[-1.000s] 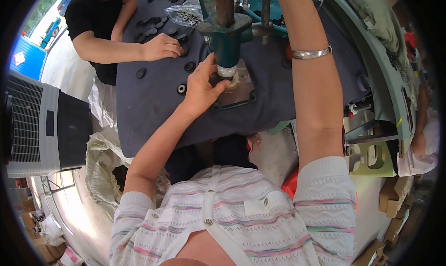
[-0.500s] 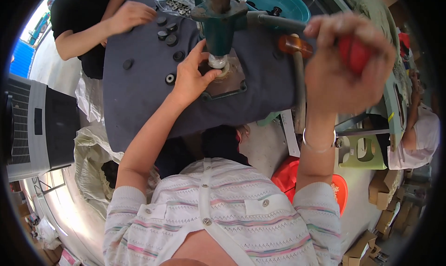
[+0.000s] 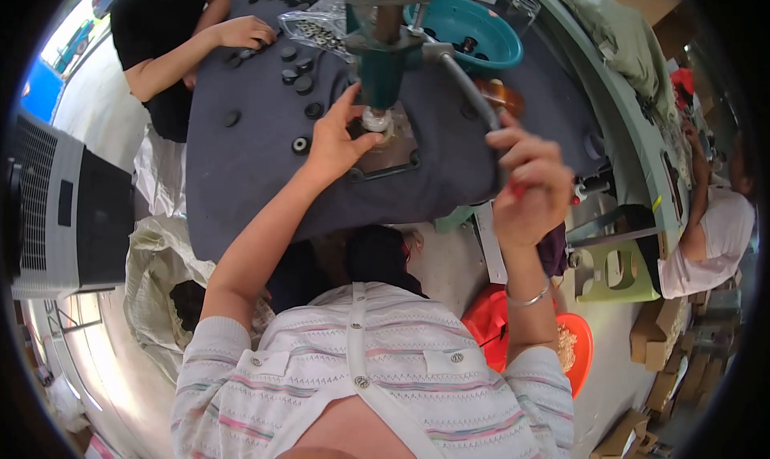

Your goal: The person assembles black circular plastic or rubber components by hand using a manual lever press.

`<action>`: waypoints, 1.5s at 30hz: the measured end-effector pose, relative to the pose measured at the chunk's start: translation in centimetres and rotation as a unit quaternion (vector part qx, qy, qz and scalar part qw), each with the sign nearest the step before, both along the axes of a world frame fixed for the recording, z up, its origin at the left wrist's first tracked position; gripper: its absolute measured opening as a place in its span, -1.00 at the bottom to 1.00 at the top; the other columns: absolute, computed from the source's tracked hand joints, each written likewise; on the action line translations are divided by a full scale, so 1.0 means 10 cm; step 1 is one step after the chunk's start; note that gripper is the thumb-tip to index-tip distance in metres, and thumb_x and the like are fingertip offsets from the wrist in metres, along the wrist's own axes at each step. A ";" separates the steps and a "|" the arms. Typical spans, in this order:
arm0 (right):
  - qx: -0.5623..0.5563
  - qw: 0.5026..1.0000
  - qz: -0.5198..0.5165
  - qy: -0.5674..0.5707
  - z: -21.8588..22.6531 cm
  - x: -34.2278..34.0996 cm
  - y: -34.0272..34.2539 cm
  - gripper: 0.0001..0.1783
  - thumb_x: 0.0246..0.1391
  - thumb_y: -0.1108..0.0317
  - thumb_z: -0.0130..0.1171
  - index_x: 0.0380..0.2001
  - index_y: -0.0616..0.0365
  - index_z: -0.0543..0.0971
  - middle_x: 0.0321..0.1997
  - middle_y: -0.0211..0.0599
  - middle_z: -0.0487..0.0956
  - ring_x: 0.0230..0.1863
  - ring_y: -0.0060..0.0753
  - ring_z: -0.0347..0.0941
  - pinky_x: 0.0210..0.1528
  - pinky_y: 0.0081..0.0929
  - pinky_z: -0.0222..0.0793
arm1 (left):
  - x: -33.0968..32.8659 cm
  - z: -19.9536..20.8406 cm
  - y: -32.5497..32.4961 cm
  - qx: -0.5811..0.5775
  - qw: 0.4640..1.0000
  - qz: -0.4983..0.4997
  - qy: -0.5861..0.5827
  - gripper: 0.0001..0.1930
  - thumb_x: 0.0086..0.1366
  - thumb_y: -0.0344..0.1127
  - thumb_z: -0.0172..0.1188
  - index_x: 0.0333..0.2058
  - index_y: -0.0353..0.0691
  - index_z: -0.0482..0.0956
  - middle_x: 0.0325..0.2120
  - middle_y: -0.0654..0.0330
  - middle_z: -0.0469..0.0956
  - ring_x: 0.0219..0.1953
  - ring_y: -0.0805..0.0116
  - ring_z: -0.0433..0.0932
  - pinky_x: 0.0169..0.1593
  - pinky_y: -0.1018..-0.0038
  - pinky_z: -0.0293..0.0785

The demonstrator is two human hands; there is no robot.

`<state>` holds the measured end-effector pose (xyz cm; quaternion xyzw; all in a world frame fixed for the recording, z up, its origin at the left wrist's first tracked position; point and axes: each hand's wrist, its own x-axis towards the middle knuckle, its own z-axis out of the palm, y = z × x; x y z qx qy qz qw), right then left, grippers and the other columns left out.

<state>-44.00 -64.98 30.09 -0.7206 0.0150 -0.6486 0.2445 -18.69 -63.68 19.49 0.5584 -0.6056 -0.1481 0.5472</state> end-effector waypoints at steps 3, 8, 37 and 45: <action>0.029 0.993 0.095 -0.062 0.63 0.25 -0.18 -0.71 0.33 0.24 -0.15 -0.30 0.29 0.39 -0.36 -0.06 0.45 -0.36 -0.09 0.47 -0.06 0.12 0.47 | 0.00 -0.05 0.04 -0.015 0.999 0.009 0.029 -0.18 -0.09 -0.39 0.46 0.22 -0.19 0.33 -0.24 0.03 0.62 -0.18 0.04 0.58 -0.07 0.27 0.50; 0.116 0.978 0.153 -0.084 1.31 0.84 -0.99 -0.71 0.33 0.26 -0.12 -0.22 0.33 0.43 -0.31 0.01 0.49 -0.47 -0.28 0.38 -0.41 -0.31 0.41 | 0.38 0.11 0.68 -0.044 0.989 0.136 -0.040 -0.53 -0.01 -0.40 0.40 -0.05 -0.22 0.58 -0.29 0.10 0.62 -0.28 0.19 0.59 -0.19 0.38 0.51; 0.248 0.967 0.016 -0.064 1.42 1.47 -1.47 -0.77 0.30 0.09 0.04 -0.29 -0.01 0.45 -0.54 -0.60 0.30 -0.66 -0.79 0.11 -0.70 -0.75 -0.07 | 2.14 -0.11 0.61 0.132 0.967 0.215 0.033 -0.71 0.19 -0.37 0.30 -0.11 -0.35 0.62 -0.15 0.09 0.65 -0.28 0.25 0.62 -0.21 0.41 0.53; 0.239 0.966 0.045 -0.092 1.41 1.51 -1.53 -0.79 0.32 0.13 0.02 -0.24 0.02 0.47 -0.53 -0.57 0.33 -0.66 -0.81 0.13 -0.71 -0.78 -0.06 | 2.09 -0.04 0.78 0.117 0.834 -0.051 0.538 -0.75 0.34 -0.38 0.18 -0.08 -0.40 0.57 -0.22 0.03 0.66 -0.34 0.37 0.62 -0.33 0.56 0.48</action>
